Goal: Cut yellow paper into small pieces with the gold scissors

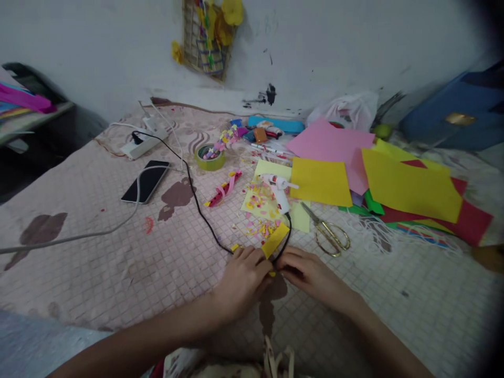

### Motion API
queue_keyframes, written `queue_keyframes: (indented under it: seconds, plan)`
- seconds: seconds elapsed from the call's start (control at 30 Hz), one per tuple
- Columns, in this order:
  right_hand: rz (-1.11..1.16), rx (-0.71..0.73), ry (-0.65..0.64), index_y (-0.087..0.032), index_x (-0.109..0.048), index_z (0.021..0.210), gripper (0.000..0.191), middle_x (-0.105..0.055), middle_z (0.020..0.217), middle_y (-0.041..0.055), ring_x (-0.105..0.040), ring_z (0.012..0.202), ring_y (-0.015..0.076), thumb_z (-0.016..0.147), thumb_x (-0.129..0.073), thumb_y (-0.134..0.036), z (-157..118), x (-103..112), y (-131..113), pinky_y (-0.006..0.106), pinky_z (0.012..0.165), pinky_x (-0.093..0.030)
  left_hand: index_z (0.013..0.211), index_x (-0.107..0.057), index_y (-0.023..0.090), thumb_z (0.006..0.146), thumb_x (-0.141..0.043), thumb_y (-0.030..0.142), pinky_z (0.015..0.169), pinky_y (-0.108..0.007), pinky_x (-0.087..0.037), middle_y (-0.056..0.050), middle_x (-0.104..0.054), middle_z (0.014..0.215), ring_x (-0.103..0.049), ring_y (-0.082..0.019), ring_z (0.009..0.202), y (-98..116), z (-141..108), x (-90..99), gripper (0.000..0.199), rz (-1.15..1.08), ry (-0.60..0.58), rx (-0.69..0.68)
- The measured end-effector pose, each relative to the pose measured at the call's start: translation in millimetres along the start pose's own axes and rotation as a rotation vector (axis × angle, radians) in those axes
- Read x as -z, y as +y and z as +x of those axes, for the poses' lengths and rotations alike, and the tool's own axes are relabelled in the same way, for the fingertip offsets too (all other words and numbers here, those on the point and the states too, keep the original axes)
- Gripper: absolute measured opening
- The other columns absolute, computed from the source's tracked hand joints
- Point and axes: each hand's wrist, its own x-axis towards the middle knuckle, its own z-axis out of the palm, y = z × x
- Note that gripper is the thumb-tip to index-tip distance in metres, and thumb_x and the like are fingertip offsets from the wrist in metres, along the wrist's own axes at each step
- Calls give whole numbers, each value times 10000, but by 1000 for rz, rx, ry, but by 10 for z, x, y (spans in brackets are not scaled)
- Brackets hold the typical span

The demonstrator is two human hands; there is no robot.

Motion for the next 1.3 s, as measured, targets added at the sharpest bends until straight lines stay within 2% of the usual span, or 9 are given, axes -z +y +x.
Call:
queue_keyframes:
  seconds: [0.2, 0.6, 0.67, 0.73, 0.83, 0.97, 1.03, 1.13, 1.3]
  plan:
    - [16, -23, -2, -199, -584, 793, 125, -581, 824, 27, -552, 786, 162, 839, -495, -124, -1, 9, -10, 269, 693, -435, 815, -570, 179, 847, -480, 246, 741, -383, -351, -57, -572, 903, -481, -215, 869, 56, 61, -76, 116, 83, 4, 21]
    - [139, -68, 103, -182, -620, 839, 130, -614, 800, 43, -559, 756, 166, 848, -491, -180, 20, 57, 44, 275, 686, -433, 785, -573, 179, 858, -472, 227, 744, -360, -345, -46, -585, 872, -486, -201, 861, 16, 40, -80, 134, 13, 10, -46]
    - [170, -81, 122, -180, -619, 822, 135, -613, 789, 42, -556, 749, 166, 854, -489, -201, 16, 69, 46, 275, 682, -430, 775, -571, 174, 841, -498, 194, 755, -348, -359, -41, -592, 856, -492, -194, 861, -3, 42, -46, 100, -97, 42, -43]
    - [203, -98, 148, -179, -615, 807, 141, -608, 774, 39, -551, 735, 165, 855, -490, -225, 23, 88, 42, 273, 670, -428, 766, -568, 165, 814, -524, 153, 736, -303, -385, -33, -598, 823, -507, -171, 837, -53, 81, 21, 66, -316, 95, 8]
    - [273, -144, 227, -181, -602, 814, 144, -583, 752, 27, -534, 697, 152, 854, -492, -266, 82, 131, 11, 253, 619, -418, 760, -568, 154, 801, -548, 219, 581, -233, -394, -13, -588, 708, -507, -117, 640, -183, 221, 158, 80, -708, 147, 183]
    - [442, -209, 291, -186, -576, 860, 157, -500, 647, -14, -455, 549, 110, 845, -498, -321, 252, 200, -76, 212, 481, -355, 784, -568, 130, 758, -602, 269, 656, -248, -440, -32, -589, 752, -548, -124, 699, -336, 456, 306, 145, -1056, 161, 189]
    - [517, -212, 289, -187, -568, 900, 168, -482, 635, -25, -419, 511, 98, 833, -509, -330, 343, 225, -122, 204, 447, -328, 805, -570, 132, 743, -617, 276, 674, -256, -448, -34, -594, 770, -558, -129, 719, -362, 534, 343, 164, -1093, 157, 181]
    - [597, -216, 291, -179, -565, 858, 168, -480, 652, -25, -404, 511, 89, 816, -529, -337, 434, 233, -158, 201, 443, -317, 826, -567, 132, 739, -612, 267, 657, -257, -449, -30, -592, 762, -561, -128, 705, -354, 581, 359, 167, -1056, 158, 166]
    - [675, -251, 307, -172, -543, 818, 169, -471, 666, -27, -392, 517, 82, 792, -560, -338, 454, 168, -94, 197, 445, -310, 852, -573, 138, 756, -589, 257, 637, -254, -448, -46, -610, 799, -568, -137, 718, -345, 587, 318, 154, -960, 147, 169]
